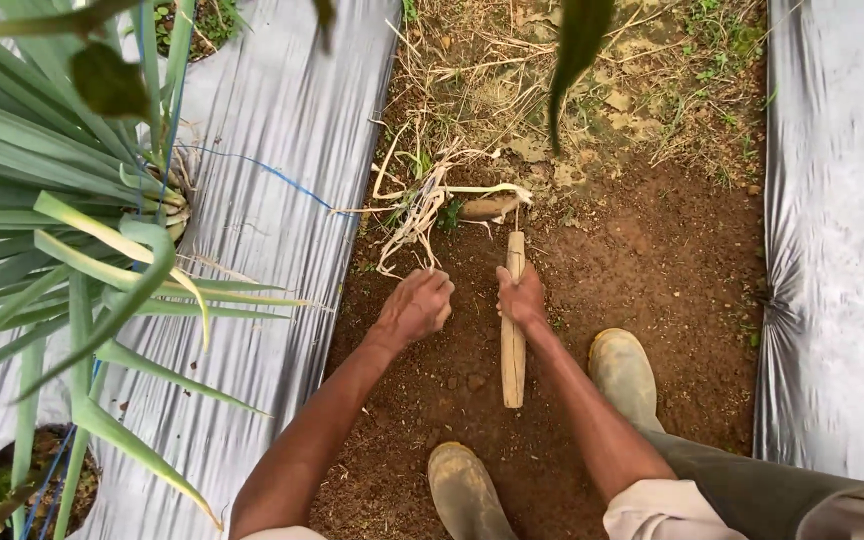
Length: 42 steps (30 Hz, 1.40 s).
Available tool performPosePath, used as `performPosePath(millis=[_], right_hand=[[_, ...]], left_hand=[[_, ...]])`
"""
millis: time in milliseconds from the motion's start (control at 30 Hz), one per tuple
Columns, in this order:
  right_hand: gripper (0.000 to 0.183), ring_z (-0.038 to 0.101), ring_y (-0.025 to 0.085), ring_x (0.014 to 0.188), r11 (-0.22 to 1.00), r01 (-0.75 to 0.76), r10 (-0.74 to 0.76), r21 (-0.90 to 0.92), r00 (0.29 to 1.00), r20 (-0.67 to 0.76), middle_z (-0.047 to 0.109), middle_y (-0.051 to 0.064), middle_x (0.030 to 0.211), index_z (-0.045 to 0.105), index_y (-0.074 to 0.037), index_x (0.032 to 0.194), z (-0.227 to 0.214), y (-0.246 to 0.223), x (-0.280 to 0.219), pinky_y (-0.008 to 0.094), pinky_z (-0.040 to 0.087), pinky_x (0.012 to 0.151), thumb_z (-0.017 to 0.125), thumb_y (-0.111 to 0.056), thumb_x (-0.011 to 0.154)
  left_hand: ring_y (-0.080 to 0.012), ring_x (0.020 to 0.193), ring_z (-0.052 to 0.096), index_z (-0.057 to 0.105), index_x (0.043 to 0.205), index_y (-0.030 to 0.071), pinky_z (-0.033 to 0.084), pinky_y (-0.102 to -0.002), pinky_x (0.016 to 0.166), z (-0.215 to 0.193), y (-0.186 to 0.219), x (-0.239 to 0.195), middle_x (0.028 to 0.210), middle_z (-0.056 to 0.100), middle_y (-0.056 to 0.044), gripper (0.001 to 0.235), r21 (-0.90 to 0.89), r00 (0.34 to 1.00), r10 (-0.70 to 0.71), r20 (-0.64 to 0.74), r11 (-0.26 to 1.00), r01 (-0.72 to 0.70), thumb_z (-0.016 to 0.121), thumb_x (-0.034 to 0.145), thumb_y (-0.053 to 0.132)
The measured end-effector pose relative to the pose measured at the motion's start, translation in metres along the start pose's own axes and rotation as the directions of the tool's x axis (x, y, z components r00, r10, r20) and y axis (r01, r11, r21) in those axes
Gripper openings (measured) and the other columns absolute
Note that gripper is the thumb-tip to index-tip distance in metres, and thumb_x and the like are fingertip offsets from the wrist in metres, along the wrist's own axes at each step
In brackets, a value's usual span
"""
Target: Tying green onion plants to a support line using string and clearing soil around the base with a small hand tool.
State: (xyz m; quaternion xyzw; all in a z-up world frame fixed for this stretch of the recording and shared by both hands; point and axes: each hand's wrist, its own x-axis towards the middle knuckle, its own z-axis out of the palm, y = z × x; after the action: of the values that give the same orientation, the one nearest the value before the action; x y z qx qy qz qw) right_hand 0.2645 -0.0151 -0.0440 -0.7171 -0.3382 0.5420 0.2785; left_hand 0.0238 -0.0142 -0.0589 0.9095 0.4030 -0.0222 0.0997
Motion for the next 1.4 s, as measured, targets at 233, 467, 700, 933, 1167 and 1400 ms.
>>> performPosePath(millis=[233, 467, 700, 933, 1167, 1400], right_hand=[[0.026, 0.058, 0.02, 0.057, 0.977, 0.156, -0.171, -0.144, 0.98, -0.1, 0.06, 0.015, 0.073, 0.048, 0.006, 0.126, -0.03, -0.024, -0.08, 0.031, 0.055, 0.049, 0.053, -0.012, 0.108], [0.029, 0.057, 0.017, 0.053, 0.994, -0.086, 0.079, 0.067, 0.992, 0.102, 0.056, 0.006, 0.067, 0.049, 0.001, 0.119, -0.076, 0.073, -0.09, 0.031, 0.053, 0.047, 0.05, -0.019, 0.098], [0.029, 0.061, 0.02, 0.059, 0.995, -0.033, 0.035, -0.093, 0.999, 0.017, 0.061, 0.011, 0.074, 0.05, 0.0, 0.124, -0.06, 0.054, -0.116, 0.032, 0.056, 0.052, 0.05, -0.018, 0.102], [0.027, 0.062, 0.02, 0.059, 0.985, 0.147, -0.151, -0.095, 0.988, -0.037, 0.062, 0.012, 0.074, 0.051, 0.001, 0.125, -0.07, -0.033, -0.142, 0.032, 0.057, 0.051, 0.051, -0.013, 0.102], [0.018, 0.063, 0.019, 0.053, 0.967, 0.241, -0.24, -0.084, 0.97, 0.022, 0.063, 0.012, 0.07, 0.054, 0.0, 0.116, -0.072, -0.053, -0.155, 0.029, 0.056, 0.045, 0.054, -0.009, 0.1], [0.014, 0.061, 0.019, 0.049, 0.968, 0.101, -0.077, 0.23, 0.991, -0.111, 0.059, 0.009, 0.063, 0.052, -0.003, 0.104, -0.062, 0.011, -0.125, 0.034, 0.056, 0.044, 0.055, -0.014, 0.096]], left_hand=[[-0.029, 0.133, 0.048, 0.057, 0.136, 0.012, 0.036, -0.046, 0.116, -0.085, 0.042, 0.001, 0.137, 0.052, -0.014, 0.04, 0.178, 0.948, 0.119, 0.296, 0.968, -0.177, 0.054, 0.099, 0.027], [-0.0292, 0.145, 0.042, 0.041, 0.151, 0.014, 0.033, -0.044, 0.122, -0.141, 0.029, 0.003, 0.155, 0.042, -0.014, 0.05, 0.238, 0.808, 0.083, 0.583, 0.934, -0.268, 0.051, 0.102, 0.015], [-0.028, 0.124, 0.057, 0.053, 0.137, 0.013, 0.048, -0.042, 0.103, -0.11, 0.011, 0.009, 0.133, 0.059, -0.014, 0.042, 0.192, 0.9, -0.003, 0.436, 0.977, -0.089, 0.062, 0.097, 0.009], [-0.0362, 0.104, 0.068, 0.051, 0.141, 0.001, 0.066, -0.042, 0.076, -0.056, 0.074, 0.033, 0.12, 0.062, -0.027, 0.06, -0.505, 0.988, -0.151, 0.021, 0.852, 0.141, 0.078, 0.092, 0.02], [-0.0364, 0.122, 0.056, 0.04, 0.151, 0.015, 0.059, -0.044, 0.09, -0.082, 0.124, 0.06, 0.135, 0.051, -0.023, 0.057, -0.448, 0.984, -0.159, -0.076, 0.888, 0.109, 0.065, 0.1, 0.021], [-0.0315, 0.082, 0.073, 0.057, 0.125, -0.004, 0.063, -0.037, 0.069, -0.089, 0.075, 0.086, 0.09, 0.069, -0.024, 0.024, -0.651, 0.831, -0.556, -0.026, 0.64, 0.409, 0.053, 0.101, -0.006]])
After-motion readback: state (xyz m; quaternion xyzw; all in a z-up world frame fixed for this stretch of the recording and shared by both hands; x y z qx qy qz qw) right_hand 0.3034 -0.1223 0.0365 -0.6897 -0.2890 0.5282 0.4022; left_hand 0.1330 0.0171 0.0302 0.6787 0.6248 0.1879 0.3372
